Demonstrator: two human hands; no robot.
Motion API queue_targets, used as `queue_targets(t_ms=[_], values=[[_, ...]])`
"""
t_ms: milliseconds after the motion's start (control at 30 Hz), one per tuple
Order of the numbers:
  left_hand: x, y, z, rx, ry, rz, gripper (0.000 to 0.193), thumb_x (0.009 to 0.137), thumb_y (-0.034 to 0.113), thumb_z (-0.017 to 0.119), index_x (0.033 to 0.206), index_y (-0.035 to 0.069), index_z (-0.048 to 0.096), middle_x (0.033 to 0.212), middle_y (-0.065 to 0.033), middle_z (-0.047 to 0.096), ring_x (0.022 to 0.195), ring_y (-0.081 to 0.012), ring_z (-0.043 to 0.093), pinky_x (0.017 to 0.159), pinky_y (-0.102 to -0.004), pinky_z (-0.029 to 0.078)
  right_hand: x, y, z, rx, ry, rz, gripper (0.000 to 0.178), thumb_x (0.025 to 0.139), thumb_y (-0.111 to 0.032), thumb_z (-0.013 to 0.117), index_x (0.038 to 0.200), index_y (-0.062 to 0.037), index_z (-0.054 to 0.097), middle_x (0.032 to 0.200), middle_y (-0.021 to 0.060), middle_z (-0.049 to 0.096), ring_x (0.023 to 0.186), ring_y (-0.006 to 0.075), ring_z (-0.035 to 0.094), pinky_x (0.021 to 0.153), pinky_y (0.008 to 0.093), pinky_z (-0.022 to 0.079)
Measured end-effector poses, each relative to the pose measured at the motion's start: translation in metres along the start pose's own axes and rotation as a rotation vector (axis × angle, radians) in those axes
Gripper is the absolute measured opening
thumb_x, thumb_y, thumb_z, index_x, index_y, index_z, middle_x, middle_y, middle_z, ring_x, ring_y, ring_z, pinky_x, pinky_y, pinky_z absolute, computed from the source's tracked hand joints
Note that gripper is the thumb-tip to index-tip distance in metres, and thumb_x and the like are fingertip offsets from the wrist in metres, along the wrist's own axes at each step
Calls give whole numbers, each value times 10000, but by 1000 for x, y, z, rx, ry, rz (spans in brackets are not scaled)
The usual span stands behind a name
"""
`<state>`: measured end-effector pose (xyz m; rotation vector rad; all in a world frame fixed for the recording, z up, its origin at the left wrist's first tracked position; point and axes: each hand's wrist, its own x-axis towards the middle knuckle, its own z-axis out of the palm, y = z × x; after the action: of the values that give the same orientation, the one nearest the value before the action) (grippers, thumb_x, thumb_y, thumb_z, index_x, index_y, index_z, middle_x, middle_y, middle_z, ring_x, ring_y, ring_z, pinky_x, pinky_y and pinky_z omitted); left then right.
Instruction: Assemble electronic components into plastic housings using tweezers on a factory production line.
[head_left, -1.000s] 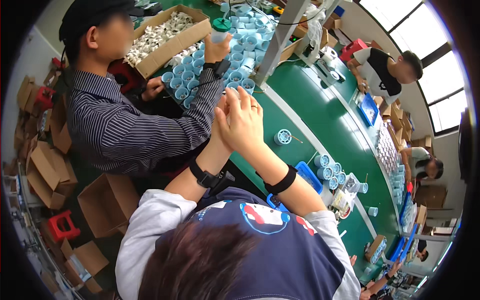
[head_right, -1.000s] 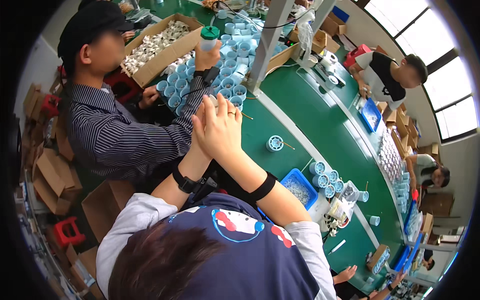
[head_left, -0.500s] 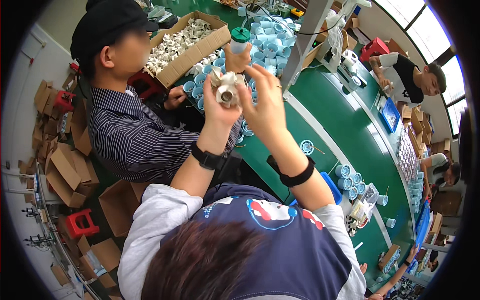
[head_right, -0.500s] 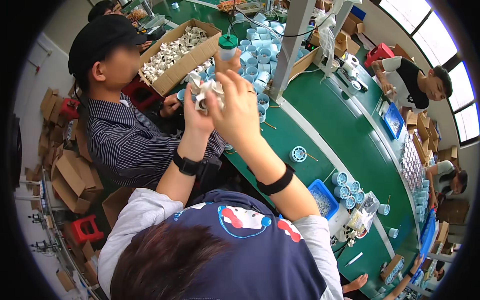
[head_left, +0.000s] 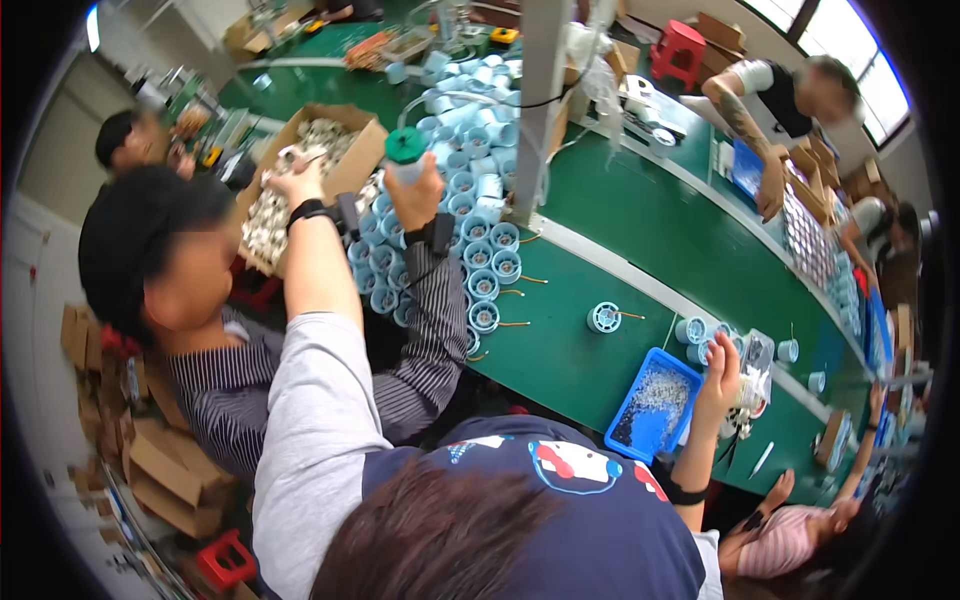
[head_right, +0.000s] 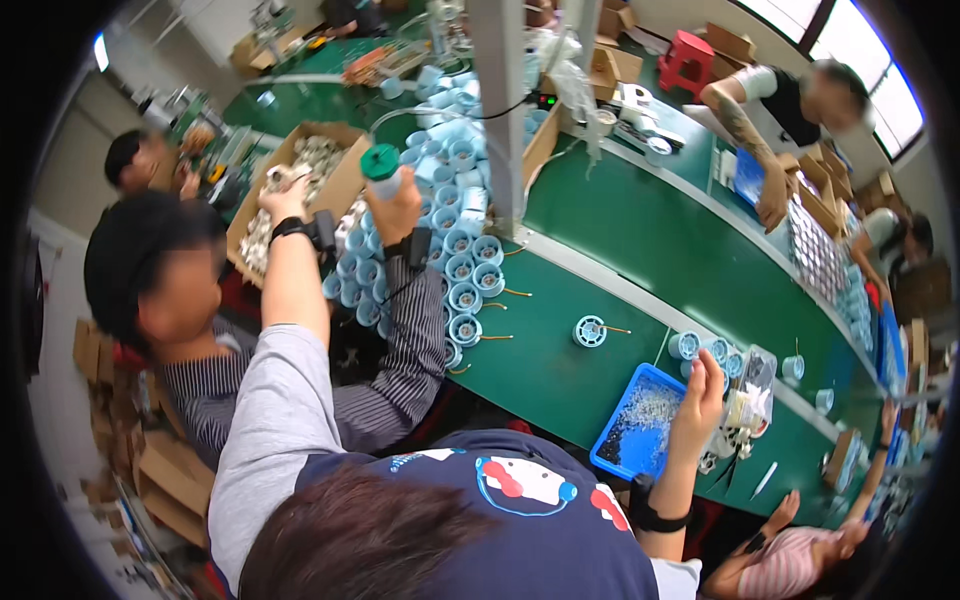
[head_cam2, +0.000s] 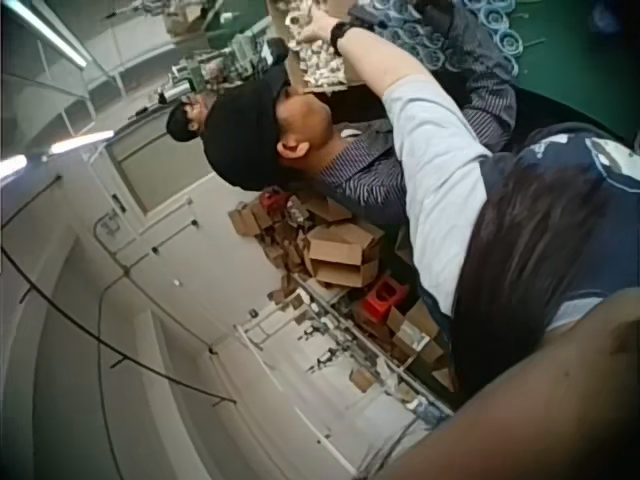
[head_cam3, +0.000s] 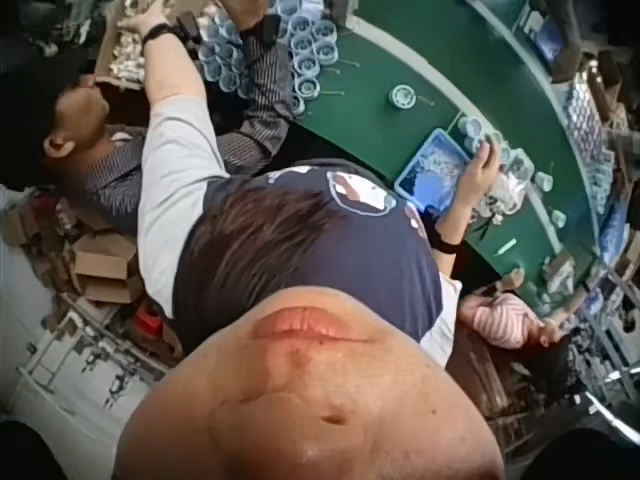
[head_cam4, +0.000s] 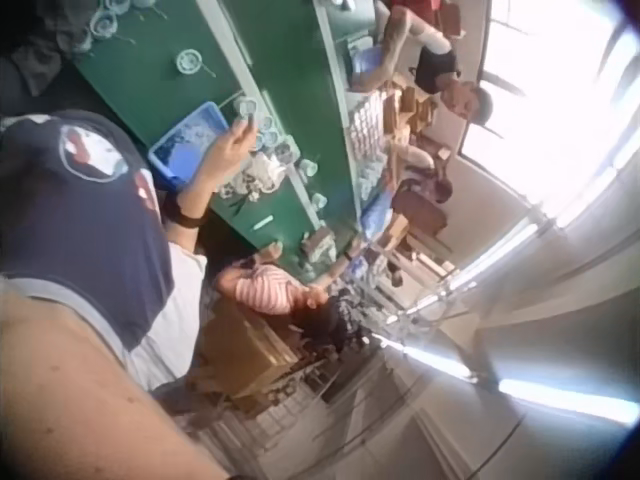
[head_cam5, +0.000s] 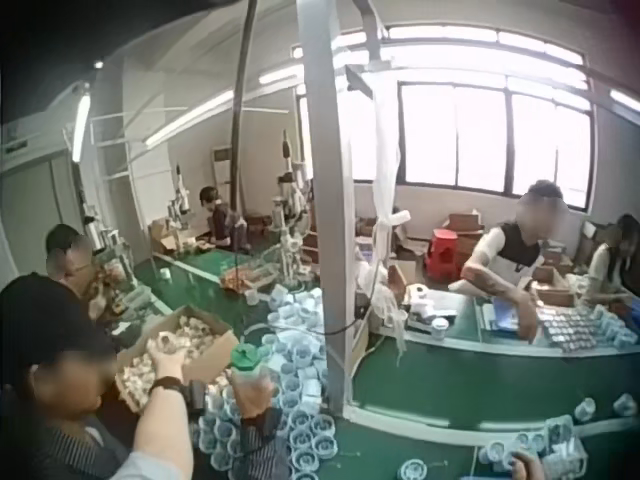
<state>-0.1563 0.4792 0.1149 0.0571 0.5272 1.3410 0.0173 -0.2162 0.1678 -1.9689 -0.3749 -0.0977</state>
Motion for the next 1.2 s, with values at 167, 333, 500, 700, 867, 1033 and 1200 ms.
queue_targets(t_ms=[167,333,500,700,867,1033,1200], values=[[14,-47,-18,1133,-89,367,537,757,473,465,1096,57,487,1151,-128,496,1096,-275,444,914,-500,341,-66,71,-85,-29,349,298,300,890,-191,454,1089,28,499,1015,92,547,925,149,516,821,254,398],[-76,-77,29,941,-471,325,483,791,399,442,1077,9,444,1168,-194,448,1102,-318,422,958,-482,304,-101,78,-134,-394,532,341,316,866,-224,507,1076,11,518,958,64,563,854,122,531,769,235,417],[-231,-70,100,568,-710,275,432,824,325,420,1058,-38,402,1184,-260,400,1107,-361,400,1002,-463,268,-95,131,-204,-640,658,473,410,744,-285,601,1031,0,539,972,182,584,805,253,600,725,319,462],[-502,-144,88,432,-1100,205,452,876,335,377,1194,16,338,1245,-264,340,1165,-376,349,1026,-458,221,-86,213,-257,-546,448,656,365,718,-258,608,1004,-35,570,947,130,607,853,230,599,751,306,462],[-574,-193,9,530,-1324,-245,489,890,340,379,1257,26,302,1134,-210,467,1055,-323,477,957,-439,324,-48,273,-236,-595,266,631,395,682,-305,629,1014,-98,578,992,141,582,932,269,556,796,328,446],[-643,-245,-68,888,-1572,-454,356,877,100,405,1213,-3,349,1064,-165,521,959,-258,535,870,-371,400,-19,281,-216,-811,174,862,560,614,-362,667,1121,-203,488,1115,171,447,1061,368,420,880,380,391],[-690,-312,-117,1090,-1803,-772,323,864,40,449,1182,16,400,1025,-129,541,931,-194,543,818,-297,420,-12,287,-210,-784,145,814,589,604,-346,672,1132,-211,452,1124,170,416,1040,388,425,896,385,380]])
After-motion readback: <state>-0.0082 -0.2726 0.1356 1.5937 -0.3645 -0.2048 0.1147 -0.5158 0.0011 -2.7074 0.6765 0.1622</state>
